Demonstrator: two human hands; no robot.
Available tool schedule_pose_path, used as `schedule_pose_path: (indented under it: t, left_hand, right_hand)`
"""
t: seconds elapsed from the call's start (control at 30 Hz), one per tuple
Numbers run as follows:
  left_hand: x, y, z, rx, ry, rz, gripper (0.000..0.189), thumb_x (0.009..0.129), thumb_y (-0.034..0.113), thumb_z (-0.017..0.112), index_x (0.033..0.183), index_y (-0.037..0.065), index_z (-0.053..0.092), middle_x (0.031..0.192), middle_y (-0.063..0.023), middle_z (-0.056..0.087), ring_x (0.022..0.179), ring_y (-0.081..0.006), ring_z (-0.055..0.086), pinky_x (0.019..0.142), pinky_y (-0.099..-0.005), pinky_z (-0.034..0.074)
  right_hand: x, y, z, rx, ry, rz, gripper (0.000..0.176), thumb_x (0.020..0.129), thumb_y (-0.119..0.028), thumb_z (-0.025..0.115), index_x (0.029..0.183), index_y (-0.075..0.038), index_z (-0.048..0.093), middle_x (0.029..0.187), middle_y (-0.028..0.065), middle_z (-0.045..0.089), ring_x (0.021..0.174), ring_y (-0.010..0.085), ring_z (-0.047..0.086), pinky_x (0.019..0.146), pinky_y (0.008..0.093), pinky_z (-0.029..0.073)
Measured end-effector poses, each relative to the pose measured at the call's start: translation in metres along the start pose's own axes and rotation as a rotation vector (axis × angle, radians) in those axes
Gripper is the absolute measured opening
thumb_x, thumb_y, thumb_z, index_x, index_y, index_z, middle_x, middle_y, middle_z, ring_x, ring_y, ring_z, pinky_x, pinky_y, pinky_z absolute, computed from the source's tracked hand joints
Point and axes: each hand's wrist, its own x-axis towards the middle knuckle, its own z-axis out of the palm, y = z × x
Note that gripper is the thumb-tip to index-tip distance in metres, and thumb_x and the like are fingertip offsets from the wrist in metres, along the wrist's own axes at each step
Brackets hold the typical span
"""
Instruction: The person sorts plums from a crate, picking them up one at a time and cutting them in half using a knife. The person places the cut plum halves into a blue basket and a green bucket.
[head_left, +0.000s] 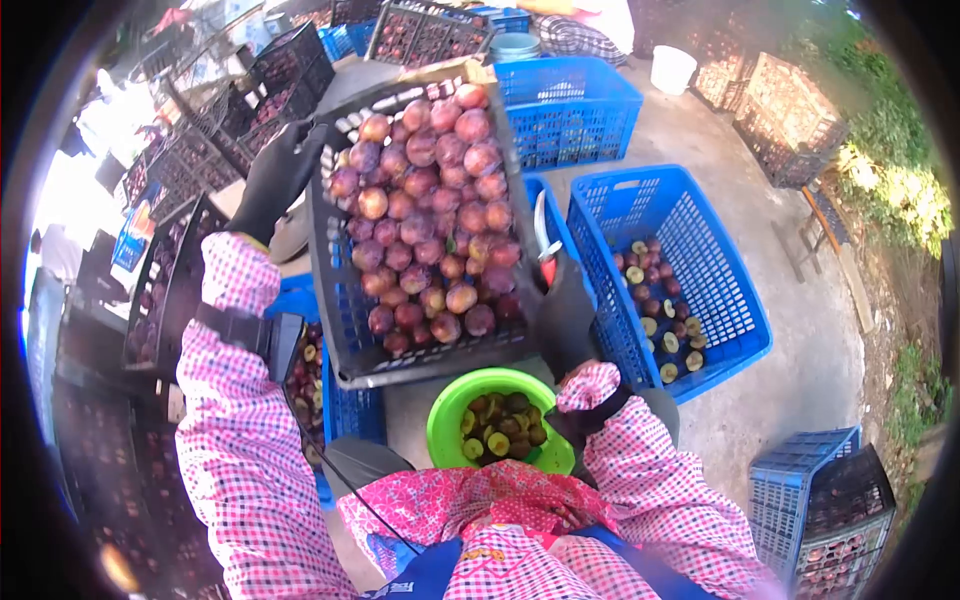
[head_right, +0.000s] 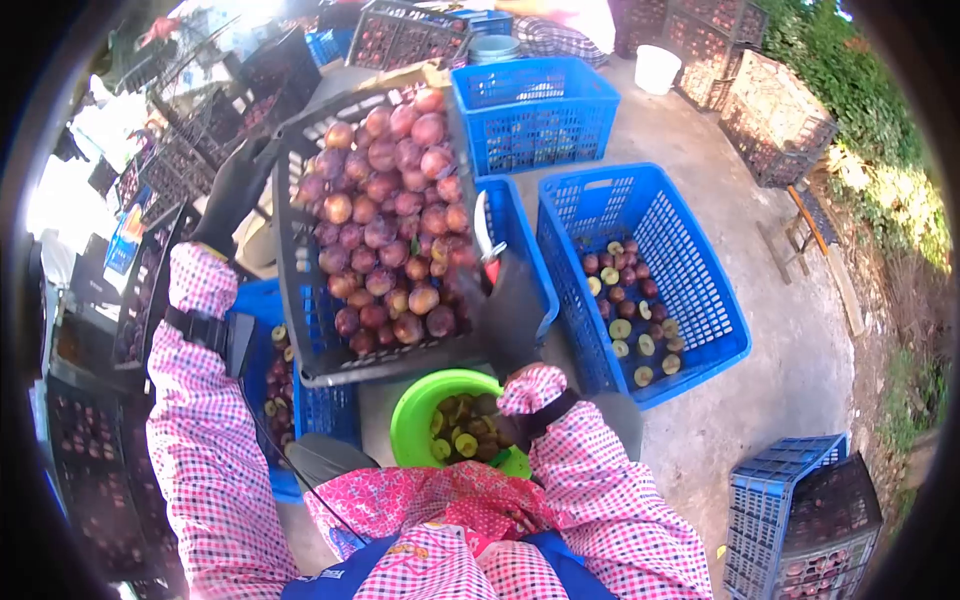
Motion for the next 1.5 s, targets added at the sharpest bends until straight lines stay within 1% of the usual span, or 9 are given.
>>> schedule_pose_path:
  t: [0.27, 0.47, 0.73, 0.8, 0.87, 0.9, 1.27, 1.33, 1.5]
  left_hand:
    - [0.095, 0.014, 0.122, 0.564, 0.196, 0.181, 0.071, 0.089, 0.048, 0.06, 0.144, 0.008, 0.042, 0.147, -0.0123, 0.046, 0.143, -0.0313, 0.033, 0.117, -0.0483, 0.021]
    - [0.168, -0.048, 0.168, 0.214, 0.249, 0.458, 0.047, 0.087, 0.04, 0.068, 0.122, 0.01, 0.063, 0.096, -0.0151, 0.067, 0.091, -0.0377, 0.066, 0.076, -0.0444, 0.05]
    - [0.148, -0.019, 0.119, 0.055, -0.016, 0.12, 0.034, 0.095, 0.035, 0.059, 0.112, 0.007, 0.069, 0.103, -0.0157, 0.07, 0.095, -0.0288, 0.068, 0.082, -0.0367, 0.049]
    - [0.144, -0.06, 0.117, 0.093, 0.108, 0.141, 0.031, 0.096, 0.032, 0.058, 0.112, 0.008, 0.069, 0.1, -0.0147, 0.07, 0.095, -0.0257, 0.068, 0.082, -0.0368, 0.049]
    - [0.17, -0.105, 0.144, 0.012, 0.075, 0.535, 0.032, 0.098, 0.028, 0.055, 0.118, 0.005, 0.066, 0.105, -0.0166, 0.07, 0.099, -0.0257, 0.067, 0.086, -0.0378, 0.049]
    - [0.175, -0.124, 0.159, -0.612, -0.044, 0.265, 0.037, 0.099, 0.026, 0.052, 0.124, 0.001, 0.061, 0.112, -0.0191, 0.068, 0.105, -0.0272, 0.066, 0.089, -0.0378, 0.049]
    - [0.155, -0.033, 0.117, 0.185, 0.072, 0.726, 0.034, 0.099, 0.023, 0.051, 0.127, 0.006, 0.058, 0.113, -0.0162, 0.067, 0.105, -0.0332, 0.064, 0.089, -0.0383, 0.048]
    - [0.145, -0.011, 0.117, 0.119, 0.046, 0.186, 0.034, 0.099, 0.028, 0.05, 0.127, 0.01, 0.058, 0.112, -0.0169, 0.067, 0.104, -0.0336, 0.065, 0.087, -0.0386, 0.049]
    - [0.09, 0.024, 0.079, 0.146, 0.258, 0.15, 0.041, 0.095, 0.046, 0.054, 0.116, 0.013, 0.067, 0.108, -0.016, 0.069, 0.103, -0.0327, 0.066, 0.087, -0.0399, 0.049]
  right_hand:
    - [-0.003, -0.003, -0.006, 0.029, -0.189, 0.239, 0.029, 0.087, -0.027, 0.069, 0.107, -0.008, 0.059, 0.093, 0.0177, 0.065, 0.083, 0.04, 0.065, 0.07, 0.0475, 0.051]
    - [0.001, 0.004, -0.007, 0.176, -0.145, 0.246, 0.03, 0.083, -0.021, 0.073, 0.108, -0.008, 0.063, 0.092, 0.0153, 0.067, 0.083, 0.0354, 0.068, 0.069, 0.0409, 0.053]
    - [-0.007, 0.008, -0.007, 0.187, -0.251, 0.226, 0.044, 0.078, -0.015, 0.072, 0.12, -0.014, 0.057, 0.097, 0.0149, 0.065, 0.082, 0.0357, 0.066, 0.068, 0.042, 0.053]
    - [-0.01, 0.016, -0.01, 0.148, -0.44, 0.333, 0.046, 0.077, -0.015, 0.07, 0.121, -0.014, 0.057, 0.099, 0.0156, 0.065, 0.081, 0.0375, 0.066, 0.067, 0.043, 0.053]
    - [0.02, 0.024, 0.0, 0.31, -0.103, 0.071, 0.042, 0.077, -0.017, 0.071, 0.118, -0.013, 0.06, 0.105, 0.017, 0.065, 0.079, 0.0383, 0.067, 0.067, 0.0429, 0.053]
    - [0.021, 0.043, 0.018, 0.269, -0.127, 0.033, 0.04, 0.078, -0.018, 0.071, 0.116, -0.013, 0.061, 0.103, 0.0167, 0.065, 0.079, 0.0378, 0.067, 0.066, 0.0425, 0.053]
    - [-0.036, 0.017, 0.028, 0.41, -0.237, 0.396, 0.029, 0.085, -0.016, 0.073, 0.11, -0.009, 0.061, 0.094, 0.0155, 0.068, 0.085, 0.0334, 0.069, 0.072, 0.0389, 0.053]
    - [-0.039, 0.019, 0.026, 0.345, -0.266, 0.4, 0.032, 0.085, -0.016, 0.073, 0.113, -0.008, 0.059, 0.096, 0.0153, 0.068, 0.09, 0.0336, 0.069, 0.074, 0.0392, 0.053]
    - [-0.06, 0.017, -0.003, 0.353, -0.243, 0.239, 0.031, 0.084, -0.018, 0.073, 0.11, -0.007, 0.06, 0.09, 0.0153, 0.068, 0.079, 0.035, 0.07, 0.067, 0.0404, 0.054]
